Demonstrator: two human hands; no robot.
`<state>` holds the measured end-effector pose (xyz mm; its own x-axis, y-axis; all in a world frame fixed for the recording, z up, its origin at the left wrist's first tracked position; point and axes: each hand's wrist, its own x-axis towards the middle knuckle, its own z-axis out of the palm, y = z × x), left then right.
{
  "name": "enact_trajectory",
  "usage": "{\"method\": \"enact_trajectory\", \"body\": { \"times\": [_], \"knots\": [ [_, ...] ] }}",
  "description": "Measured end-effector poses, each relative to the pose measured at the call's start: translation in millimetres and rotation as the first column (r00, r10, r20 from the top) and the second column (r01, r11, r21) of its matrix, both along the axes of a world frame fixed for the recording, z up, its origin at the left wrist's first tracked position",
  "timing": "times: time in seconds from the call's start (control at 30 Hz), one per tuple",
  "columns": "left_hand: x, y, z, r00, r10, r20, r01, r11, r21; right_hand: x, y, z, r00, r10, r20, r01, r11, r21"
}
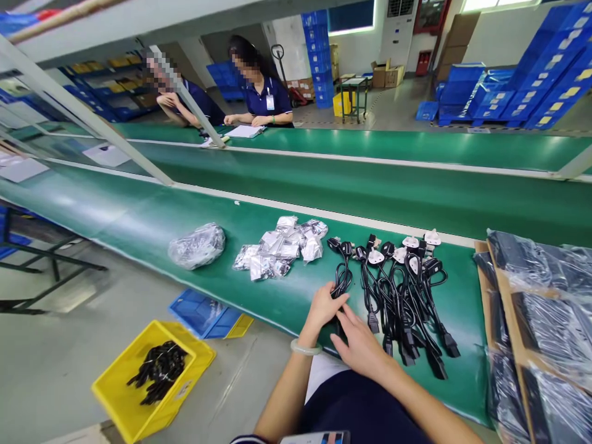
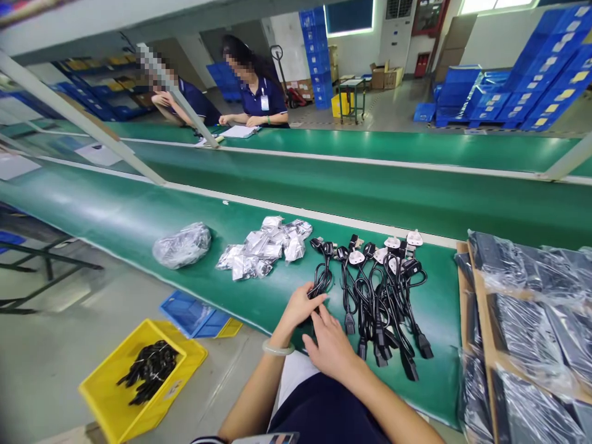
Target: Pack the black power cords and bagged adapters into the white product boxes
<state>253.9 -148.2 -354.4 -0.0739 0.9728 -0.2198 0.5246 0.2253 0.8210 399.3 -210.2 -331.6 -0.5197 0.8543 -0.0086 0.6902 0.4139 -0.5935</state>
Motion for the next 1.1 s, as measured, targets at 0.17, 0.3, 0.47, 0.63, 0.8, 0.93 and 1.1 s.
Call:
{"method": "enact_trajectory", "body": {
  "times": [0.17, 0.3, 0.47, 0.63, 0.8, 0.93, 1.1],
  "knots": [
    [-37, -4, 11.9, 0.916, 0.25, -0.315, -0.208, 0.965, 0.162, 43, 11, 5.4, 0.953, -0.302, 0.012, 0.283, 0.906, 0.315],
    [-15, -12, 30.7, 0.908, 0.33, -0.258, -0.195, 0.879, 0.436, 61, 27, 1.5, 0.863, -0.45, 0.229, 0.323, 0.841, 0.434],
    [58, -17, 11.6, 0.869, 0.044, 0.492, -0.031, 0.999, -0.034, 67, 36, 4.6, 0.849, -0.488, 0.204, 0.395, 0.841, 0.369],
    [87, -17, 6.5, 0.682, 0.107, 0.724, -0.034, 0.993, -0.115, 83, 28, 23.1, 0.759, -0.594, -0.268, 0.635, 0.767, 0.097],
    [68, -27, 42.6, 0.597, 0.094, 0.797, -0.027, 0.995, -0.097, 83, 23, 40.9, 0.445, -0.685, -0.577, 0.563, 0.715, -0.414],
    [55, -33, 58.6, 0.429, 0.054, 0.902, 0.075, 0.993, -0.095, 50, 8, 54.5, 0.707, -0.423, -0.567, 0.39, 0.902, -0.187],
    [24, -23, 64.7, 0.553, 0.13, 0.823, -0.09, 0.991, -0.096, 46, -8, 66.7, 0.924, -0.118, -0.364, 0.178, 0.974, 0.137]
  ]
}}
